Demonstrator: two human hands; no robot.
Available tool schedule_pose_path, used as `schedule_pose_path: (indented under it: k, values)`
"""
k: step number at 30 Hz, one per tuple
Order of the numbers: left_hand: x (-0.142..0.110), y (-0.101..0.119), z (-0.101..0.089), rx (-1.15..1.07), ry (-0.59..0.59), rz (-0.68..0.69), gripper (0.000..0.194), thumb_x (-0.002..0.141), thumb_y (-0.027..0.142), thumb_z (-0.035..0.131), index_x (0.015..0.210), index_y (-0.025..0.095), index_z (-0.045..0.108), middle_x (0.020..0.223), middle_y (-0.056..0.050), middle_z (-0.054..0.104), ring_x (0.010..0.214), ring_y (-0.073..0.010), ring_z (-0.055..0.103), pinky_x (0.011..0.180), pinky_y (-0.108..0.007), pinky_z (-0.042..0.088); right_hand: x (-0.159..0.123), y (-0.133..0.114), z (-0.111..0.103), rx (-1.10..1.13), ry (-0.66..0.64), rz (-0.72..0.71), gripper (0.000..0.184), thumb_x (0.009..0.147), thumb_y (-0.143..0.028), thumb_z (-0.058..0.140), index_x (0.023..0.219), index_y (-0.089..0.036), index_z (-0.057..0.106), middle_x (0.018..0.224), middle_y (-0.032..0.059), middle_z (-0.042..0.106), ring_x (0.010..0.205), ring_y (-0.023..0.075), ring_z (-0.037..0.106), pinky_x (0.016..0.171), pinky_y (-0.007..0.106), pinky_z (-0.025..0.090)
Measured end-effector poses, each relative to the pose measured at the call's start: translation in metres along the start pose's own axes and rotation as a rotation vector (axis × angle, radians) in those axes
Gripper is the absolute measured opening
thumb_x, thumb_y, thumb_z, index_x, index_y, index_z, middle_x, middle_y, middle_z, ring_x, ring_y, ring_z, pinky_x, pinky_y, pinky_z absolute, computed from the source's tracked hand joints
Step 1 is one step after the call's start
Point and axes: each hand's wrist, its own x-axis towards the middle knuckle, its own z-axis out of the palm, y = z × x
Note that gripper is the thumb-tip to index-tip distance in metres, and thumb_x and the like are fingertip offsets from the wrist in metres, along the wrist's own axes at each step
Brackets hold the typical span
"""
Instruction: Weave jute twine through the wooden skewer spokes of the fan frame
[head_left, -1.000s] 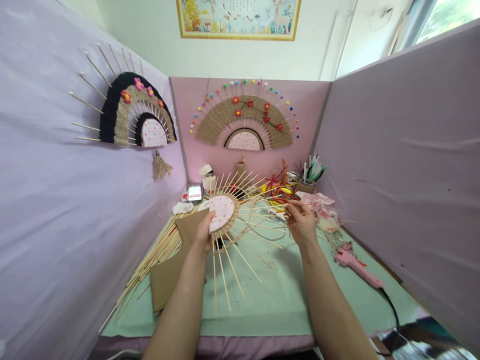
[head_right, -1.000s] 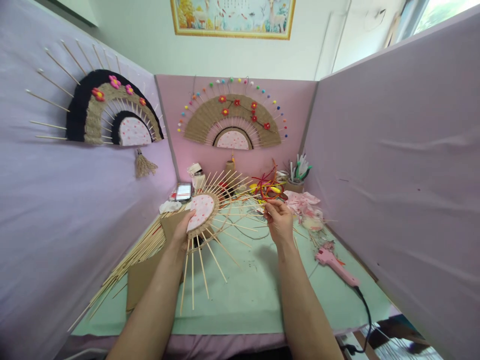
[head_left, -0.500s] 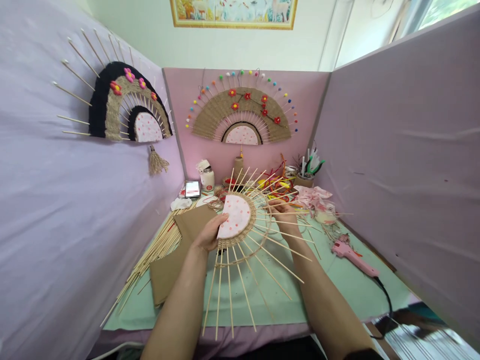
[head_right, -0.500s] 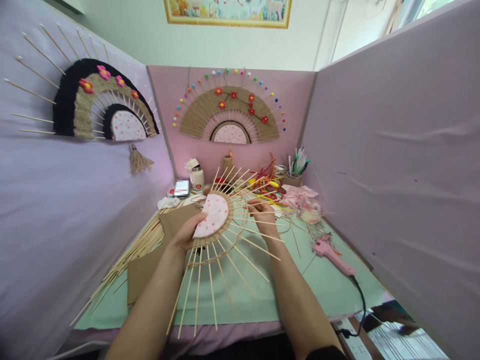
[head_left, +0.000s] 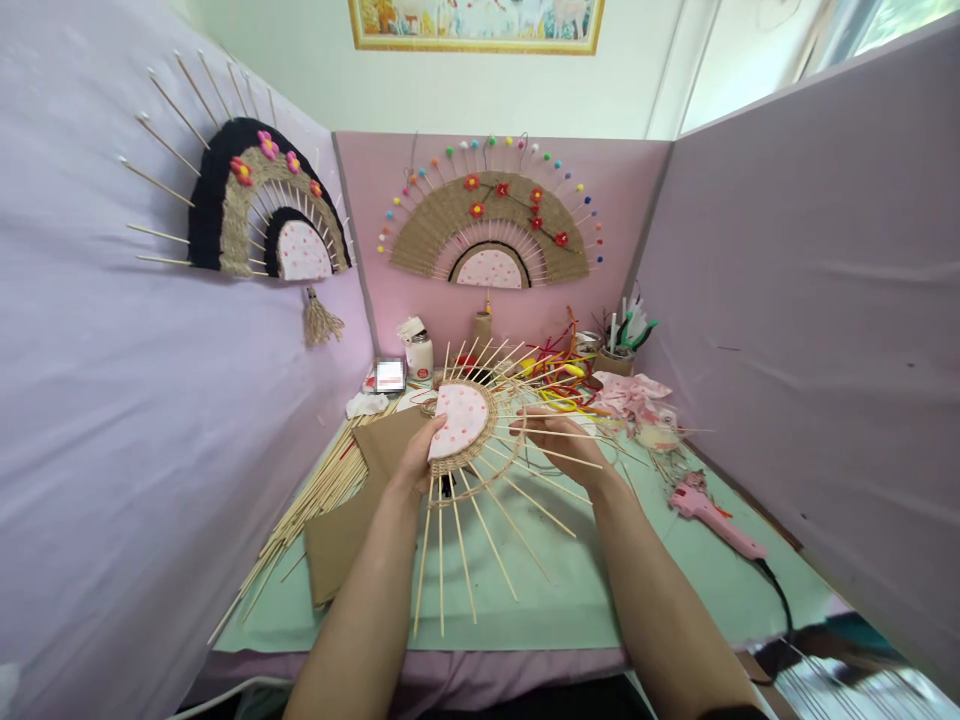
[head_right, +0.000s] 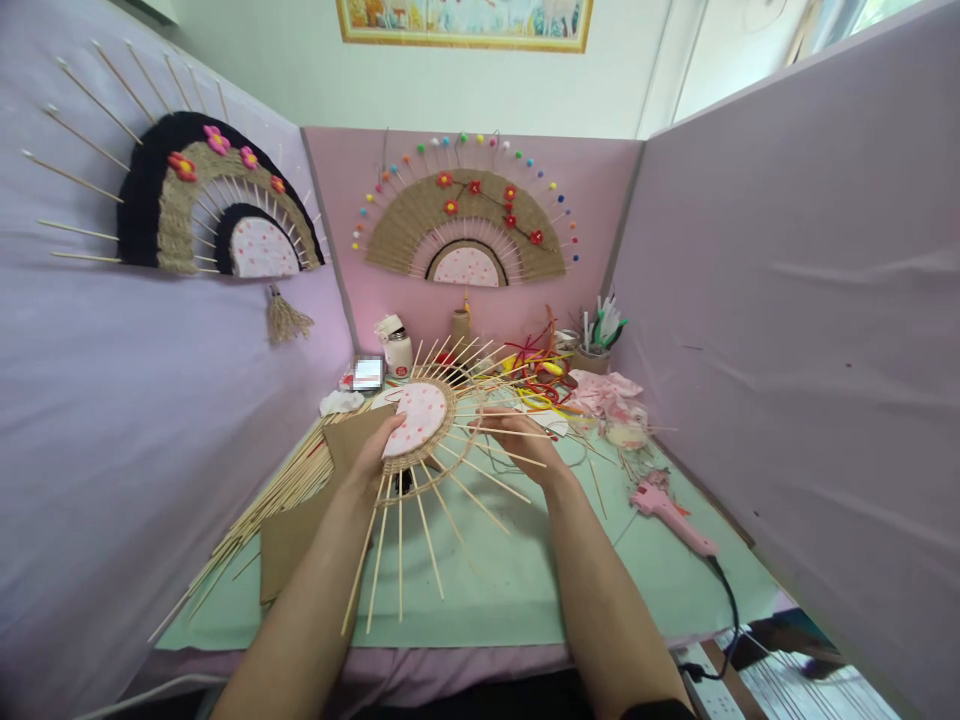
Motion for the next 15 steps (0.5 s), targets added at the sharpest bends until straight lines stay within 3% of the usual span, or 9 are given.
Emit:
schedule_pose_path:
  k: [3,5,8,11,13,15]
  values:
    - [0.001,-0.002,0.000,-0.018,-0.063,0.011,0.023,0.078,0.022,0.056,0.095,0.008,0.064,0.078,-0.011,0.071,0.077,-0.0204,0.067,0.072,-0.029,0.053,-0.002,0.001,0.005,0.133,-0.005,0.098,0.029,0.072,-0.036,0.061,0.094,-0.018,0.066,0.086,0.0074,0.068,0.085,0.0223,0.063,0.079,0.038,0.047]
    - [0.002,-0.003,-0.001,-0.002,-0.094,0.028,0.023,0.078,0.022,0.057,0.095,0.009,0.064,0.079,-0.011,0.071,0.076,-0.0201,0.067,0.071,-0.028,0.053,-0.004,0.002,0.005,0.144,-0.022,0.172,0.033,0.074,-0.040,0.061,0.098,-0.019,0.065,0.075,0.0044,0.064,0.069,0.0167,0.061,0.064,0.030,0.048]
    - [0.002,-0.006,-0.001,0.080,-0.107,0.067,0.020,0.075,0.021,0.059,0.091,0.010,0.065,0.078,-0.010,0.070,0.073,-0.0189,0.066,0.066,-0.026,0.051,-0.007,0.003,0.005,0.111,-0.049,0.251,0.037,0.075,-0.043,0.061,0.101,-0.018,0.064,0.060,-0.0018,0.053,0.047,0.0082,0.046,0.045,0.021,0.038]
    - [0.003,-0.009,0.000,0.192,-0.144,0.126,0.020,0.073,0.026,0.062,0.087,0.011,0.065,0.079,-0.009,0.070,0.073,-0.0180,0.064,0.062,-0.023,0.048,-0.007,0.004,0.007,0.096,-0.041,0.260,0.034,0.074,-0.040,0.063,0.098,-0.016,0.065,0.057,-0.0029,0.050,0.044,0.0059,0.040,0.042,0.019,0.032]
    - [0.006,-0.011,0.001,0.250,-0.099,0.242,0.022,0.073,0.029,0.062,0.086,0.012,0.065,0.083,-0.007,0.069,0.078,-0.0170,0.063,0.065,-0.022,0.046,-0.006,0.004,0.008,0.088,-0.017,0.246,0.031,0.073,-0.038,0.063,0.094,-0.016,0.066,0.055,-0.0033,0.049,0.043,0.0055,0.038,0.040,0.019,0.030]
    - [0.010,-0.012,-0.001,0.294,0.037,0.417,0.020,0.073,0.030,0.061,0.086,0.015,0.064,0.087,-0.005,0.068,0.085,-0.0154,0.060,0.071,-0.020,0.044,-0.004,0.003,0.007,0.076,0.040,0.218,0.029,0.072,-0.037,0.063,0.091,-0.016,0.066,0.054,-0.0037,0.049,0.041,0.0051,0.035,0.039,0.019,0.029]
